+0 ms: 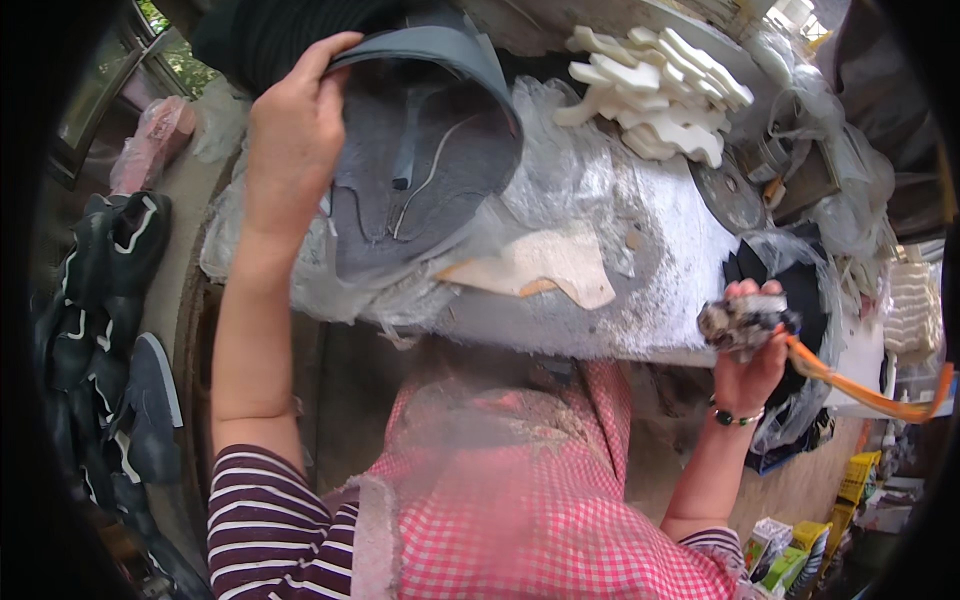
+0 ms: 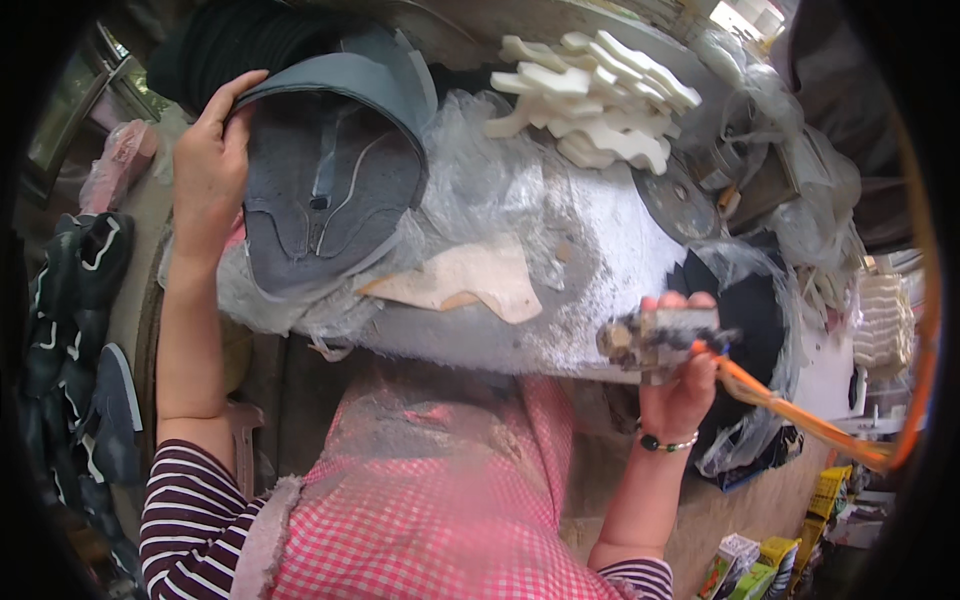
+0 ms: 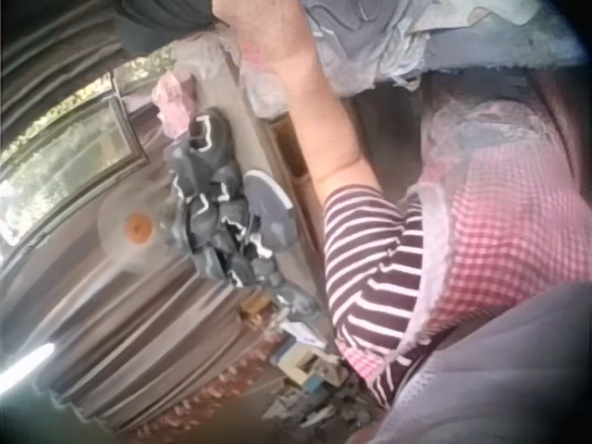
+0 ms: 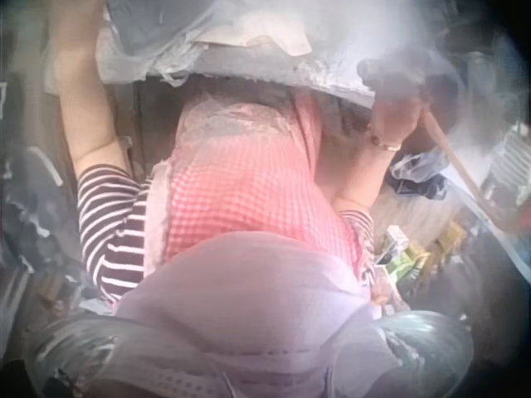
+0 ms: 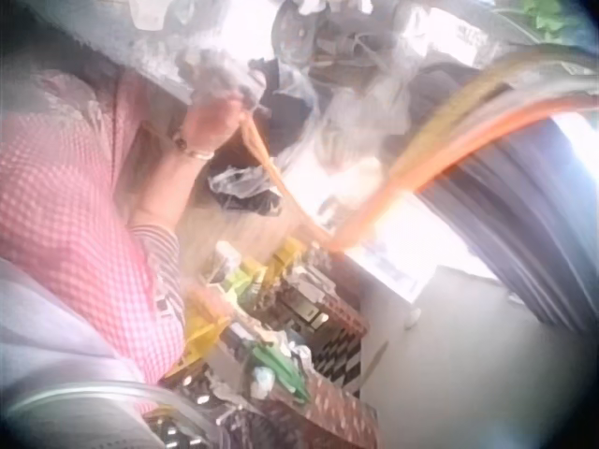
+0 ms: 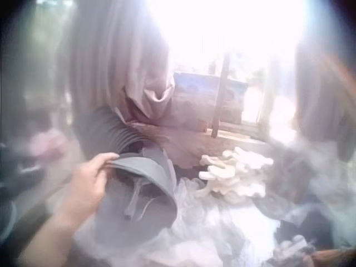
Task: The person repeatedly assembles slipper components by hand. They place a black insole onto a grey slipper sole, press it into place, and then attach a white foam insert to the top. The completed slipper is set aside, and the process is repeated with new components.
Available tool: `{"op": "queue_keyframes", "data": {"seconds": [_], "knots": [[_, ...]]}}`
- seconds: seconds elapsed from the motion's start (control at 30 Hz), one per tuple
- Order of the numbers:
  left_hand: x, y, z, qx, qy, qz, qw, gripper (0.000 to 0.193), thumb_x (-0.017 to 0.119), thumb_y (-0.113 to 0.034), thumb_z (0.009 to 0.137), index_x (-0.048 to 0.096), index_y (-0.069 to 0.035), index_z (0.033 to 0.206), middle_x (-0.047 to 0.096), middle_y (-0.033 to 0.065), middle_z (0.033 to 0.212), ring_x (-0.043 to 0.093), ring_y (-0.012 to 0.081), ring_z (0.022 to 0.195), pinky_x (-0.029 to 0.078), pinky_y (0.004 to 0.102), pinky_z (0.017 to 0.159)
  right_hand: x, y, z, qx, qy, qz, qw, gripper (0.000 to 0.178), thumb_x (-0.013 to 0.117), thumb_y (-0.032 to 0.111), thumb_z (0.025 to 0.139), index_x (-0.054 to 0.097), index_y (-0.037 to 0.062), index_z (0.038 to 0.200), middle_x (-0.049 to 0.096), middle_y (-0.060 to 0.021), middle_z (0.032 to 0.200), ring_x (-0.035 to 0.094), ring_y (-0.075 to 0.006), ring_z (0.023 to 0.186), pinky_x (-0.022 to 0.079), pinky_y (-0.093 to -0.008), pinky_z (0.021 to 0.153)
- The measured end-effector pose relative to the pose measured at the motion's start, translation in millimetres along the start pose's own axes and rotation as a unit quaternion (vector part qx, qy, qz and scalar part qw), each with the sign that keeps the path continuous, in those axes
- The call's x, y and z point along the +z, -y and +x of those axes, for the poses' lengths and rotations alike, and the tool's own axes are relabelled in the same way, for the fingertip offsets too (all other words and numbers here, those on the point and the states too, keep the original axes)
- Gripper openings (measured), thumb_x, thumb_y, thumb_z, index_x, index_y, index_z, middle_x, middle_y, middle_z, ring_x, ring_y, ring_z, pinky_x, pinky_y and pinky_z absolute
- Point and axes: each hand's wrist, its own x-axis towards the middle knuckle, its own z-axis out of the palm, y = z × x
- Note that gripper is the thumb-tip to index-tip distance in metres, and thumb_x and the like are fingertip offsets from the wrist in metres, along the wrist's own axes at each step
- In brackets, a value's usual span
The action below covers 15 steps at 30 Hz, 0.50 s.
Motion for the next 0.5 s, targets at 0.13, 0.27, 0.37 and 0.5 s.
{"op": "queue_keyframes", "data": {"seconds": [0.13,0.27,0.37,0.5], "knots": [[4,-25,11,-0.052,-0.039,-0.042,0.997,0.026,0.054,-0.006,0.092,0.065,-0.008,0.115,0.066,0.0097,0.082,0.055,0.0093,0.068,0.044,0.0249,0.064,28,27,10,-0.037,0.006,-0.072,0.997,0.069,0.068,0.029,0.085,0.03,0.0028,0.137,0.039,-0.0175,0.135,0.037,-0.0323,0.13,0.028,-0.0454,0.111],[-18,-113,4,-0.026,0.05,-0.16,0.985,0.036,0.066,-0.017,0.084,0.062,-0.006,0.118,0.066,0.0194,0.105,0.065,0.0296,0.094,0.048,0.0389,0.087,40,36,5,-0.039,0.013,-0.058,0.997,0.068,0.065,0.029,0.086,0.029,0.0023,0.138,0.04,-0.018,0.133,0.036,-0.0354,0.132,0.027,-0.0467,0.112],[46,-76,-26,0.015,0.031,-0.123,0.992,0.025,0.057,-0.009,0.091,0.065,-0.006,0.115,0.067,0.0181,0.106,0.067,0.0253,0.097,0.051,0.0295,0.08,56,31,2,-0.028,0.039,-0.035,0.998,0.063,0.064,0.026,0.086,0.032,0.0021,0.135,0.045,-0.0178,0.129,0.043,-0.0355,0.127,0.034,-0.0457,0.108],[113,-38,-119,-0.046,0.133,-0.148,0.979,0.032,0.058,-0.002,0.086,0.057,0.001,0.118,0.063,0.026,0.095,0.062,0.0406,0.088,0.05,0.042,0.073,32,12,9,-0.04,-0.056,-0.127,0.99,0.041,0.057,0.008,0.091,0.043,0.0031,0.129,0.056,-0.0122,0.123,0.057,-0.0208,0.111,0.047,-0.0394,0.094]]}}
